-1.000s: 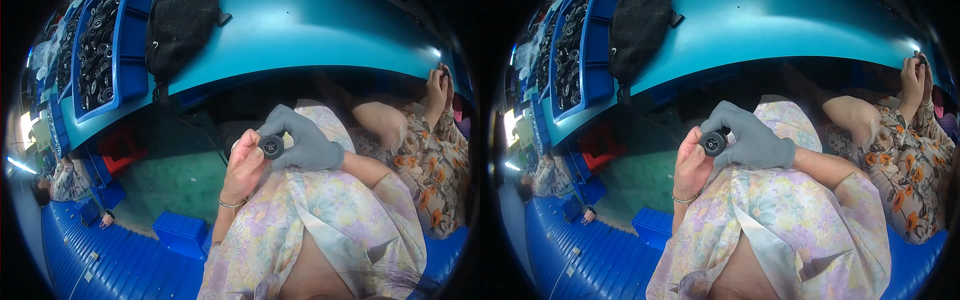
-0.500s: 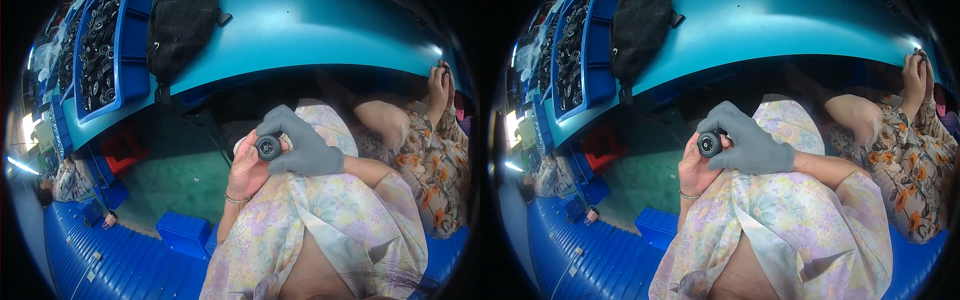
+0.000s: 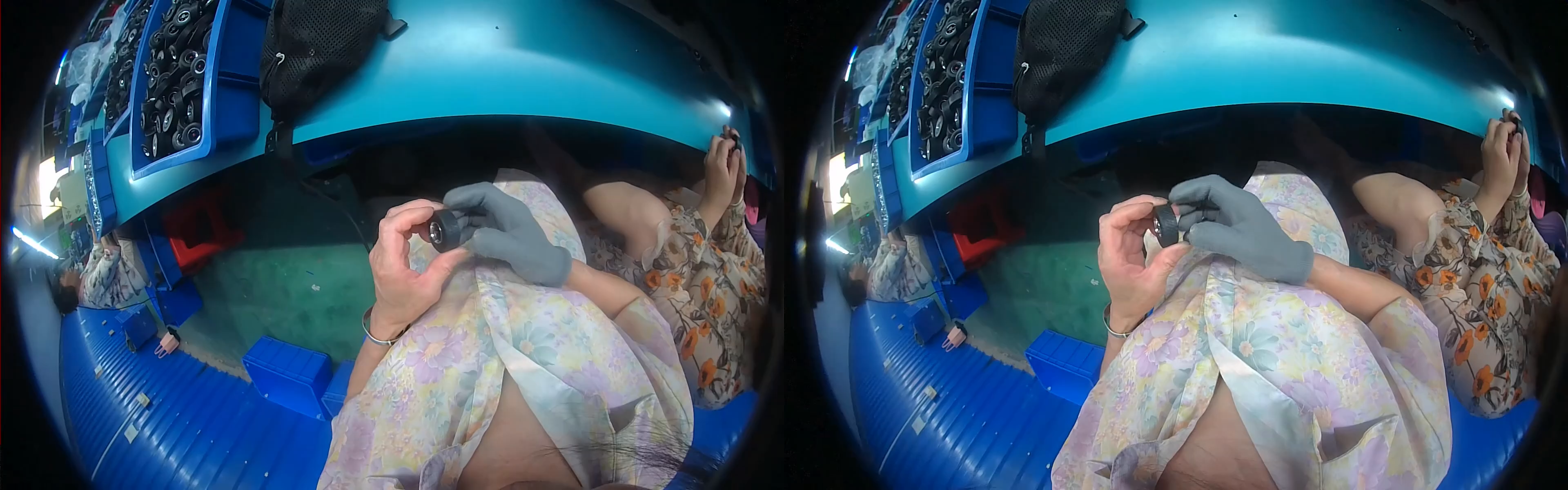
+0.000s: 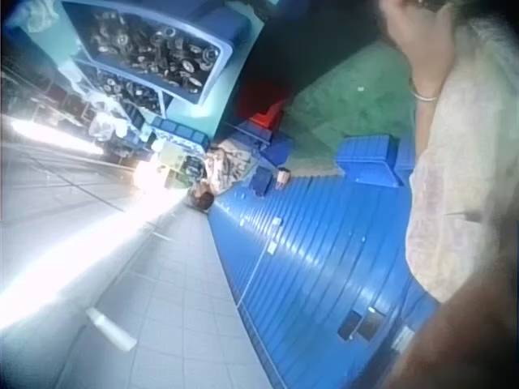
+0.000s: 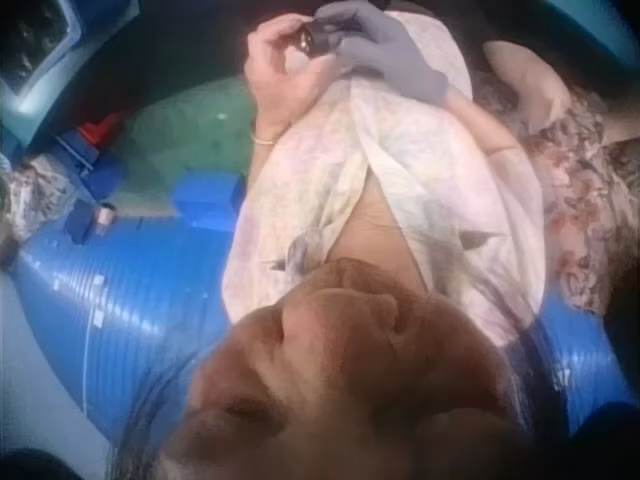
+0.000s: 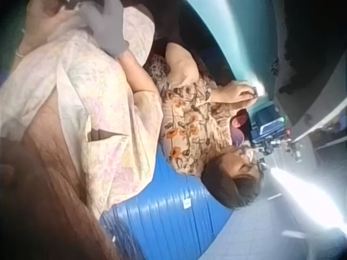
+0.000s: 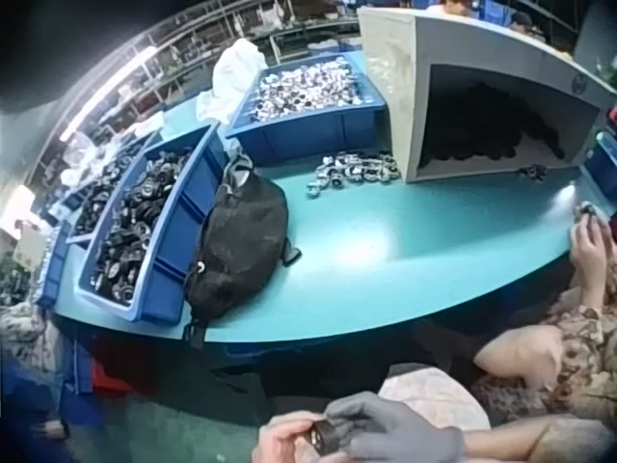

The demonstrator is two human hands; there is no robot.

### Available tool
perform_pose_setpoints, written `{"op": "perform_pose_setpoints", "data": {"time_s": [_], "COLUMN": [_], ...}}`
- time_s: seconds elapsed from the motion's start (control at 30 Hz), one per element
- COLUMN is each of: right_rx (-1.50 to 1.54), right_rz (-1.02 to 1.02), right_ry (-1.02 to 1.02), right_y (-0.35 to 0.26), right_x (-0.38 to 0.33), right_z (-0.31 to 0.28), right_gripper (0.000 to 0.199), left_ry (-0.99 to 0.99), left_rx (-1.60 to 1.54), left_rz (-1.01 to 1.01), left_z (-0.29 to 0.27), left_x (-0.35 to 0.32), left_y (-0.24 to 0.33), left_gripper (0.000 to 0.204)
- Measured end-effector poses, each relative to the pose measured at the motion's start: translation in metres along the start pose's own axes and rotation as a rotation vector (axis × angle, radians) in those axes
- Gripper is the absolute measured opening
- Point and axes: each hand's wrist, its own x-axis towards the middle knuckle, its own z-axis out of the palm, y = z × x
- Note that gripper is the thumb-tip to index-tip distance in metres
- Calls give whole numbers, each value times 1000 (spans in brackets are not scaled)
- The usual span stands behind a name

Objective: Assemble small metal bearings into circular plastic housings.

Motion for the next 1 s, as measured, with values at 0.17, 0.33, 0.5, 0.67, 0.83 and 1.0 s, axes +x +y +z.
{"op": "perform_pose_setpoints", "data": {"time_s": [0.17,0.33,0.5,0.67,0.83,1.0], "right_rx": [13,85,68,93,145,43], "right_rz": [32,97,35,6,43,74], "right_ry": [-82,-122,-143,-156,-159,-138], "right_y": [1,4,13,20,18,12], "right_x": [1,2,2,4,3,2], "right_z": [0,2,-1,-4,-3,-3], "right_gripper": [38,30,28,27,24,22], "left_ry": [36,62,102,129,140,79], "left_rx": [111,78,81,80,-23,-12], "left_rz": [73,71,58,7,-29,-63], "left_z": [3,3,5,5,6,1], "left_x": [-2,-4,-3,-2,-4,-6], "left_y": [5,2,1,2,3,7], "left_gripper": [67,68,61,54,56,58]}}
